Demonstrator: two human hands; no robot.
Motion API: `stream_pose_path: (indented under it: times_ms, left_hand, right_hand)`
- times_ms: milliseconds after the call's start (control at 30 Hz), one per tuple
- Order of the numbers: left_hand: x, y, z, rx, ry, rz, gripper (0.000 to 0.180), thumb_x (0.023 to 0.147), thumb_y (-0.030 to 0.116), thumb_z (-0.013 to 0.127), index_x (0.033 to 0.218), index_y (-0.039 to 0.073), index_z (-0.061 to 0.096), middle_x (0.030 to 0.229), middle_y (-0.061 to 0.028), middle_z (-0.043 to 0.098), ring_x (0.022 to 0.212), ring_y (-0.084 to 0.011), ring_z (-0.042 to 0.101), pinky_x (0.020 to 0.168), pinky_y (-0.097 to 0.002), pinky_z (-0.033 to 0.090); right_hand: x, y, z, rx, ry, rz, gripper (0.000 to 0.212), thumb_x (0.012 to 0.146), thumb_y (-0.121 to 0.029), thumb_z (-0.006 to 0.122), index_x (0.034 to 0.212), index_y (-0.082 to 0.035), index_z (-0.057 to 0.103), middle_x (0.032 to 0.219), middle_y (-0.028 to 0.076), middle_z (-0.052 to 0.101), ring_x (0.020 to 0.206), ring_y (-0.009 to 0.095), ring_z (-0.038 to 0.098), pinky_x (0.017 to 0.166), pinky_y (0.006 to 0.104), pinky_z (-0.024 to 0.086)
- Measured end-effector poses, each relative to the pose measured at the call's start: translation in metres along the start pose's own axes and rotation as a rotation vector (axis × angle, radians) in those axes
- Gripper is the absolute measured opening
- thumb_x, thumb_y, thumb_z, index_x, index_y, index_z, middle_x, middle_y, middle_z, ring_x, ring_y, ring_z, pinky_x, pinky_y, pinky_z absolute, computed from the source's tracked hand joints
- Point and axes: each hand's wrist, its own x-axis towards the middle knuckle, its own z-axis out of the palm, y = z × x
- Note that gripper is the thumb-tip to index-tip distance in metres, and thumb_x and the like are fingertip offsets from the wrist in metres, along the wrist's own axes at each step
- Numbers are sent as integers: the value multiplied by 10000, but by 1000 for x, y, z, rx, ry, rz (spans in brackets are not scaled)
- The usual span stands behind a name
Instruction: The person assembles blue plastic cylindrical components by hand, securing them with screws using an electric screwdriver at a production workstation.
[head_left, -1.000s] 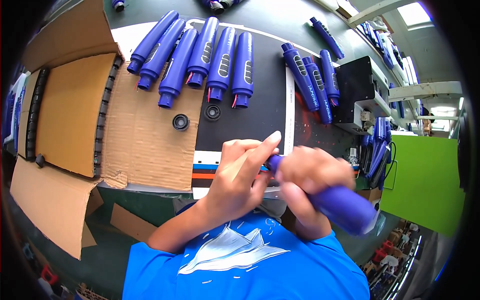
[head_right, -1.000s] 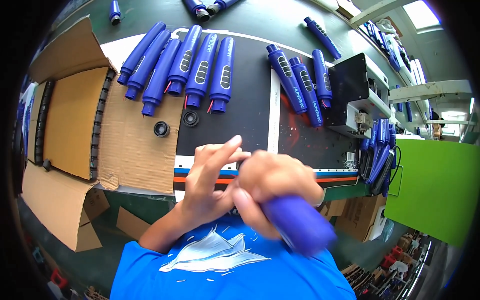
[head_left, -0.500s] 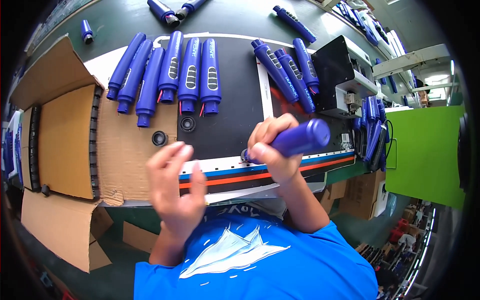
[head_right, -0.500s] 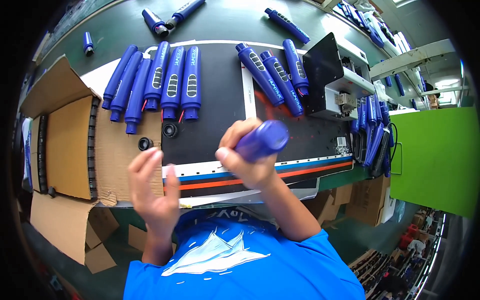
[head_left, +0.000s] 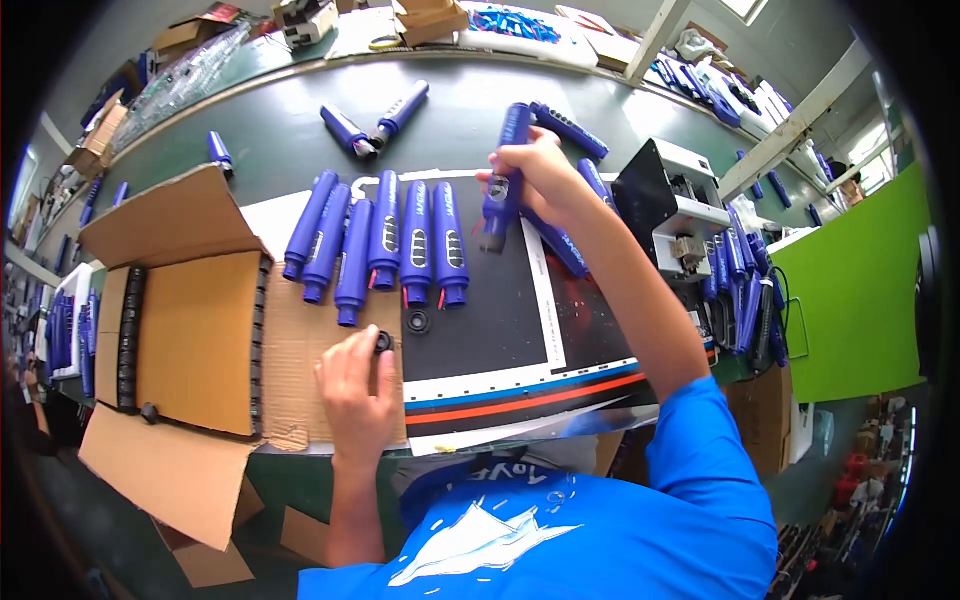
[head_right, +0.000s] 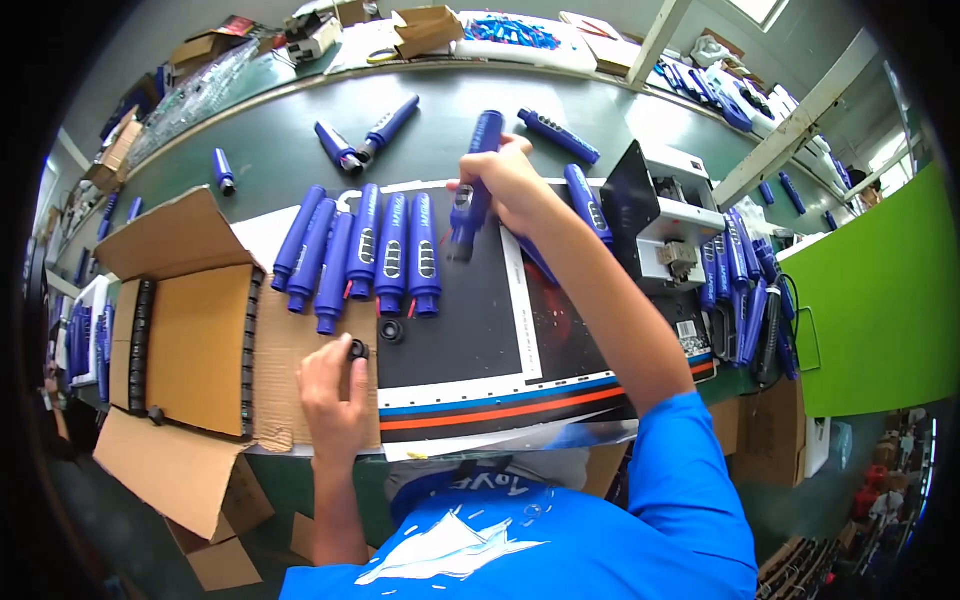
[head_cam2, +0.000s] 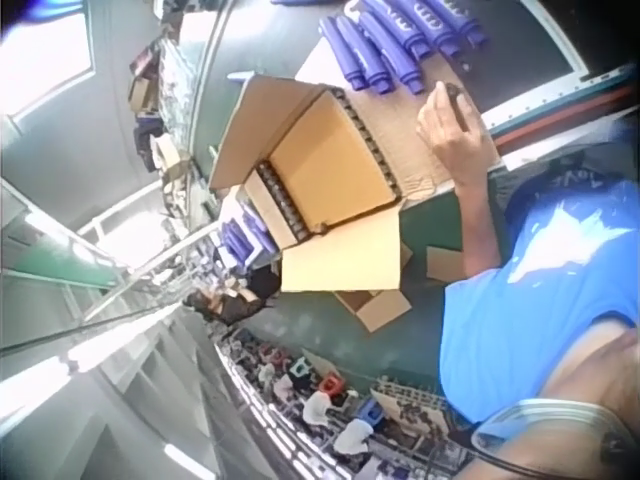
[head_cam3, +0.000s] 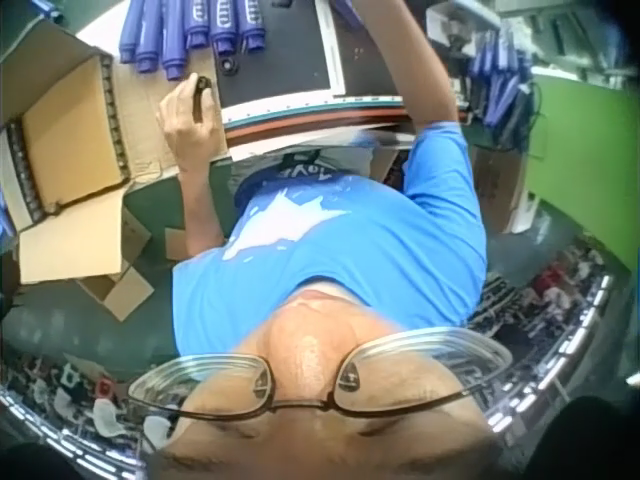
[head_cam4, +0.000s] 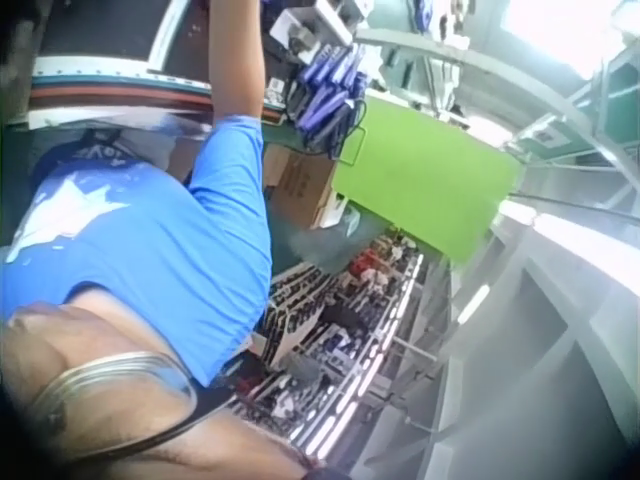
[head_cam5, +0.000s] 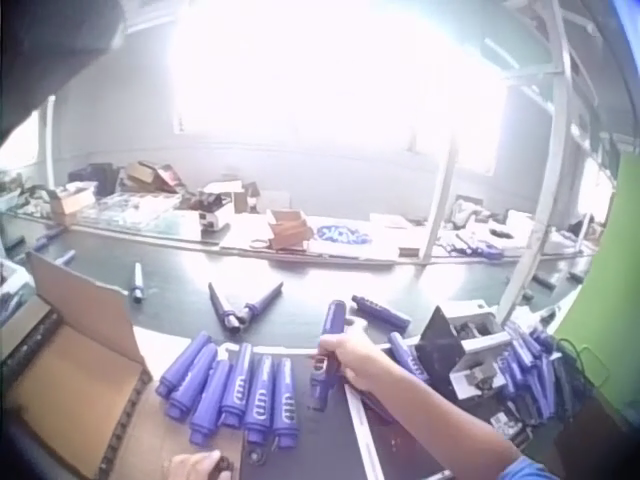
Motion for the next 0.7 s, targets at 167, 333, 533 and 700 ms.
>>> stream_pose_path:
  times_ms: [167, 333, 533, 700]
  left_hand:
    - [-4, 5, -3, -32, -6, 27, 364, 795, 114, 775, 1131, 39, 657, 1065, -117, 669, 1019, -303, 597, 906, -429, 427]
    - [-4, 4, -3, -87, 1, 5, 347, 762, 115, 805, 1073, 56, 664, 1026, -106, 678, 1000, -301, 605, 896, -419, 431]
    - [-4, 3, -4, -136, 0, -77, 318, 717, 135, 855, 969, 56, 677, 968, -100, 674, 964, -299, 605, 881, -414, 445]
    - [1, 5, -1, -108, -7, -26, 326, 712, 92, 861, 966, 29, 665, 955, -101, 665, 962, -286, 599, 852, -391, 479]
  right_hand:
    - [112, 16, 10, -760, 256, -192, 873, 762, -147, 773, 1441, -50, 233, 1323, 326, 462, 1159, 396, 571, 977, 450, 514]
    - [141, 38, 16, -924, 330, -199, 576, 804, -307, 784, 1297, -84, 585, 1293, 224, 578, 1228, 329, 561, 1016, 407, 466]
    - [23, 32, 49, -1369, -53, -338, 639, 876, -438, 703, 1279, 31, 540, 1130, 315, 635, 1088, 424, 633, 963, 452, 496]
    - [-9, 35, 18, -1026, -271, 25, 784, 846, -363, 770, 1350, 132, 430, 912, 198, 705, 608, 198, 684, 617, 304, 561]
